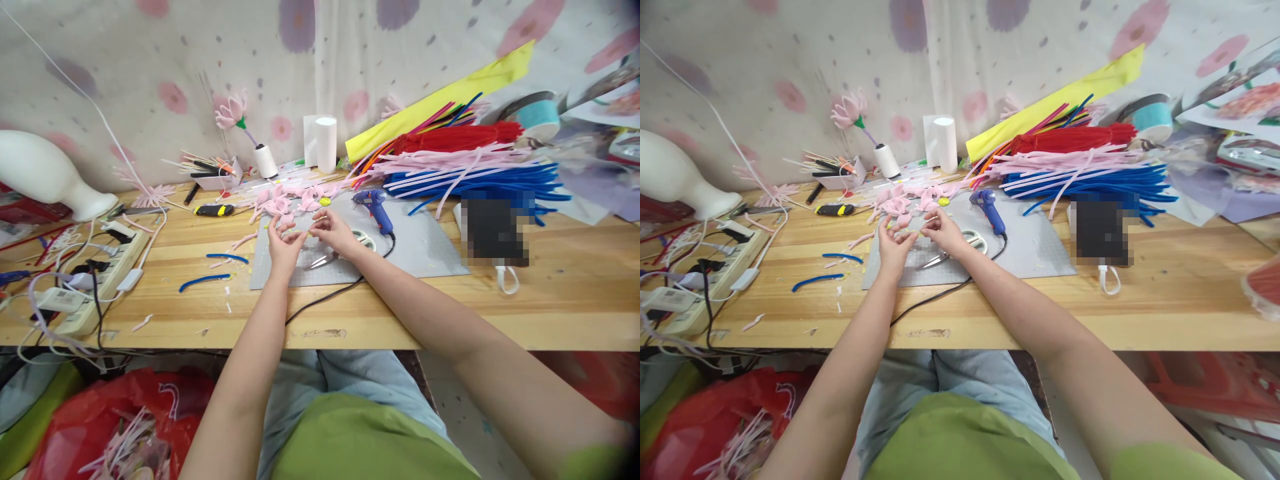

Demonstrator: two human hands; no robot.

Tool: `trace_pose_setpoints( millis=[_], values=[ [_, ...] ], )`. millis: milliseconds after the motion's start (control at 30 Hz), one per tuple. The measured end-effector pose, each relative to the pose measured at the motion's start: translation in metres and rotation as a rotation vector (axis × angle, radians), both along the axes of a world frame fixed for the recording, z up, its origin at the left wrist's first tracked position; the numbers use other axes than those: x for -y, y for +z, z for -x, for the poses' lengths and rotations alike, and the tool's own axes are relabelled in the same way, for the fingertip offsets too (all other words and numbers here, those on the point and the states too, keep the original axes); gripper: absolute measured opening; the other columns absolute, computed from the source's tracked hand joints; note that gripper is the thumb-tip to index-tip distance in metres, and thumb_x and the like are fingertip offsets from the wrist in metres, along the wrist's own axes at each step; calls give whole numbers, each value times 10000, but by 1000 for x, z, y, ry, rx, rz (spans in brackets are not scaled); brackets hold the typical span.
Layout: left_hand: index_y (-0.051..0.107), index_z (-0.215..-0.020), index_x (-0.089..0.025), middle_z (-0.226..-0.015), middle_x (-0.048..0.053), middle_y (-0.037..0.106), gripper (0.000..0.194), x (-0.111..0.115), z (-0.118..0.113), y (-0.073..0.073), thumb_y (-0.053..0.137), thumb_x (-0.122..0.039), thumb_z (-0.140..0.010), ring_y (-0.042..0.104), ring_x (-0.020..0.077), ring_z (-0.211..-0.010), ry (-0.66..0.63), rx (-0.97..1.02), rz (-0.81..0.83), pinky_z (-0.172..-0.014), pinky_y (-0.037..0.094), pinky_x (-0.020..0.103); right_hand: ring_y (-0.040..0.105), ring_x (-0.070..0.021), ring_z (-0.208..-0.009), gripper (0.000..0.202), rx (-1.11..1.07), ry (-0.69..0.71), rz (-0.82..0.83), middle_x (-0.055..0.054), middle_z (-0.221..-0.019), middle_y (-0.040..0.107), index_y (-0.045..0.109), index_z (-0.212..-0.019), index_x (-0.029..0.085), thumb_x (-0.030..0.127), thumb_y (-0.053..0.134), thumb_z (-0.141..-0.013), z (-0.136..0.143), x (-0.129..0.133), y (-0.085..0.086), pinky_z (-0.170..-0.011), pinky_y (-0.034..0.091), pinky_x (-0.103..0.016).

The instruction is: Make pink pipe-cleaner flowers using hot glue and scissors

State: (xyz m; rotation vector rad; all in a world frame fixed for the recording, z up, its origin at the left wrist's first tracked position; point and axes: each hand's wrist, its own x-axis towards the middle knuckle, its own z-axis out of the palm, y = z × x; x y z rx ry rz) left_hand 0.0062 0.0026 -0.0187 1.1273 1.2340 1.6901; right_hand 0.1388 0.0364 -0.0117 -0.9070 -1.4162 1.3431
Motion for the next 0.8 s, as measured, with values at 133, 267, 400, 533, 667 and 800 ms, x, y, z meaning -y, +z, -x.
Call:
trace_pose_setpoints(
  millis=[133, 267, 400, 533, 667, 800],
  values=[
    [363, -1205, -250, -988, 42, 579, 772, 0, 0, 1, 767, -193, -550, 614, 77, -648, -3, -17, -6, -683, 494, 230, 515, -98, -604, 361, 31, 1, -18, 58, -656, 562, 433, -868, 216, 290, 649, -588, 1, 0, -1, -545, 413, -235],
    [358, -1207, -247, -972, 37, 571, 776, 1, 1, 1, 763, -178, -549, 608, 74, -646, 1, 0, 3, -670, 487, 223, 535, -108, -630, 356, 37, 0, -36, 51, -680, 564, 428, -891, 221, 309, 635, -615, 1, 1, -2, -544, 422, -237],
    [366, -1211, -261, -961, 27, 565, 789, 1, 1, 2, 774, -176, -541, 590, 66, -636, 14, 33, 9, -659, 481, 220, 546, -110, -647, 386, 30, 20, -28, 49, -714, 573, 415, -897, 228, 332, 651, -610, 1, 2, -3, -563, 433, -246],
    [377, -1198, -254, -925, 10, 553, 797, 0, -1, 2, 783, -150, -520, 564, 61, -654, 77, 157, 46, -675, 468, 218, 544, -111, -640, 434, 21, 34, -5, 62, -699, 558, 406, -909, 232, 347, 671, -586, 4, 2, -5, -596, 434, -262],
    [375, -1196, -248, -895, -4, 537, 805, -1, -3, 3, 788, -152, -513, 553, 65, -694, 113, 284, 67, -720, 455, 229, 549, -119, -659, 452, 29, 33, -9, 61, -692, 563, 404, -917, 229, 328, 677, -571, 9, 3, -4, -628, 426, -275],
    [367, -1185, -254, -874, -19, 530, 803, -2, -4, 3, 788, -151, -509, 536, 54, -663, 95, 301, 61, -725, 456, 231, 536, -124, -662, 440, 29, 12, -30, 63, -665, 556, 403, -910, 224, 323, 668, -573, 14, 5, -2, -631, 405, -274]
  ],
)
